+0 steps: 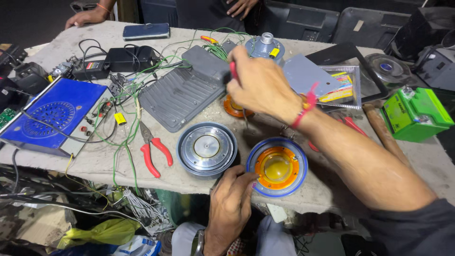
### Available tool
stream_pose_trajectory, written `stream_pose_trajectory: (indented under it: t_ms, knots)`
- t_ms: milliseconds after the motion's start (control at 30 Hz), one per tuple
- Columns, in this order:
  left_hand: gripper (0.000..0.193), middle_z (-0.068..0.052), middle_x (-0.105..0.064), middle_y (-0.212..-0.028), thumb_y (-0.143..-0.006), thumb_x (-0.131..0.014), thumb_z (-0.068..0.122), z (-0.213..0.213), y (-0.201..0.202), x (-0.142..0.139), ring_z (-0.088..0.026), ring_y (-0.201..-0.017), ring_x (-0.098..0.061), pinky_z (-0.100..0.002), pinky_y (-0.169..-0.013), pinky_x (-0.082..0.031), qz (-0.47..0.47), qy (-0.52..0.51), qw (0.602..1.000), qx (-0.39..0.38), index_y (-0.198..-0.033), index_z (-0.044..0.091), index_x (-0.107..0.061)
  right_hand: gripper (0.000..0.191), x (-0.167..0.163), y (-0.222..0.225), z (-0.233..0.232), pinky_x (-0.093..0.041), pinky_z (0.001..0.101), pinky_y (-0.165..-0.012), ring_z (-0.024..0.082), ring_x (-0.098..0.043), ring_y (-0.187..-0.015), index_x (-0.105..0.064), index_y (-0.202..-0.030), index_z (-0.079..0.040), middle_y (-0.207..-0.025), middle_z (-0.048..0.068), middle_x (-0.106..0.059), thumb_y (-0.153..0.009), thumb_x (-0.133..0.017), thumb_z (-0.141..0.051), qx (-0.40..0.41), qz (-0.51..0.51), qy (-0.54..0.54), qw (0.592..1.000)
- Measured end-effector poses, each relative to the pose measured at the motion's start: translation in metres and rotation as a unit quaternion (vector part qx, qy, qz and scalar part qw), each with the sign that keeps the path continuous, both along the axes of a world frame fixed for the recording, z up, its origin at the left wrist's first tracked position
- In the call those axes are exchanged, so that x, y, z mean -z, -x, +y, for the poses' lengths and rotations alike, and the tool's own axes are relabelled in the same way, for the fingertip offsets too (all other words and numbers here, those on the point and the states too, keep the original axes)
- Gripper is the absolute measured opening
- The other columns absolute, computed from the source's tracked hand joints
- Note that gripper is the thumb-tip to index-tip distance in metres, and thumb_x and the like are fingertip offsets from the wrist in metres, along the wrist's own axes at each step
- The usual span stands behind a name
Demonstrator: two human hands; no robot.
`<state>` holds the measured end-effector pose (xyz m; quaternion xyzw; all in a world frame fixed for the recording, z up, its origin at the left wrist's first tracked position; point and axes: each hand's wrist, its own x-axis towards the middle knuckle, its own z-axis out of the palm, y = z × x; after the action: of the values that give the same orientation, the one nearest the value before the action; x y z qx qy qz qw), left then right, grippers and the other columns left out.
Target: The person uses a soldering iron and pliers to attach small metal pins to a circular orange and blue electronic component. They repeatedly heat the pins and apply solder to secure them in place.
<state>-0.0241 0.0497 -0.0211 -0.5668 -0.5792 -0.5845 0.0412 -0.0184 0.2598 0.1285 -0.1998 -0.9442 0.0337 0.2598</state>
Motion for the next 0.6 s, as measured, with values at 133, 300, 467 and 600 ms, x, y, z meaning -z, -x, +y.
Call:
stream_pose_trajectory:
  t_ms: [133, 300, 467, 600]
  knots:
    - [0.019, -0.020, -0.069, -0.109, -0.085, -0.070, 0.000, 0.001, -0.004, 0.000, -0.039, -0.094, -0.071, -0.044, -0.080, -0.057, -0.004, 0.029, 1.000, -0.010, -0.104, 0.001, -0.069, 0.043, -0.022, -0.106, -0.052, -0.051, 0.0439, -0.064, 0.033, -0.068, -0.071, -0.045, -0.140, 0.000, -0.081, 0.018, -0.066, -0.101, -0.062, -0.004, 0.018, 0.159, -0.033, 0.987]
    - [0.016, -0.019, -0.069, -0.110, -0.087, -0.070, 0.003, 0.002, -0.009, -0.006, -0.038, -0.095, -0.070, -0.044, -0.080, -0.056, -0.026, 0.054, 0.998, 0.000, -0.103, 0.003, -0.070, 0.052, 0.048, -0.214, -0.104, -0.059, 0.0310, -0.081, 0.020, -0.067, -0.095, -0.036, -0.144, 0.008, -0.112, 0.020, -0.061, -0.104, -0.069, 0.004, 0.121, 0.298, -0.027, 0.946]
    - [0.015, -0.015, -0.070, -0.104, -0.087, -0.074, 0.007, 0.005, -0.012, -0.016, -0.033, -0.093, -0.071, -0.039, -0.078, -0.056, -0.047, 0.052, 0.997, 0.025, -0.101, 0.002, -0.071, 0.052, 0.134, -0.252, -0.112, -0.060, 0.0325, -0.092, 0.022, -0.070, -0.105, -0.040, -0.139, 0.008, -0.120, 0.024, -0.063, -0.097, -0.071, 0.005, 0.143, 0.396, 0.000, 0.907]
    - [0.015, -0.010, -0.072, -0.097, -0.087, -0.074, 0.001, 0.009, -0.024, -0.013, -0.017, -0.074, -0.070, -0.030, -0.067, -0.055, -0.162, 0.114, 0.980, 0.030, -0.103, 0.001, -0.073, 0.026, 0.157, -0.282, -0.120, -0.059, 0.0336, -0.086, 0.025, -0.074, -0.096, -0.067, -0.106, 0.002, -0.103, 0.015, -0.074, -0.084, -0.081, 0.003, 0.116, 0.288, 0.003, 0.951]
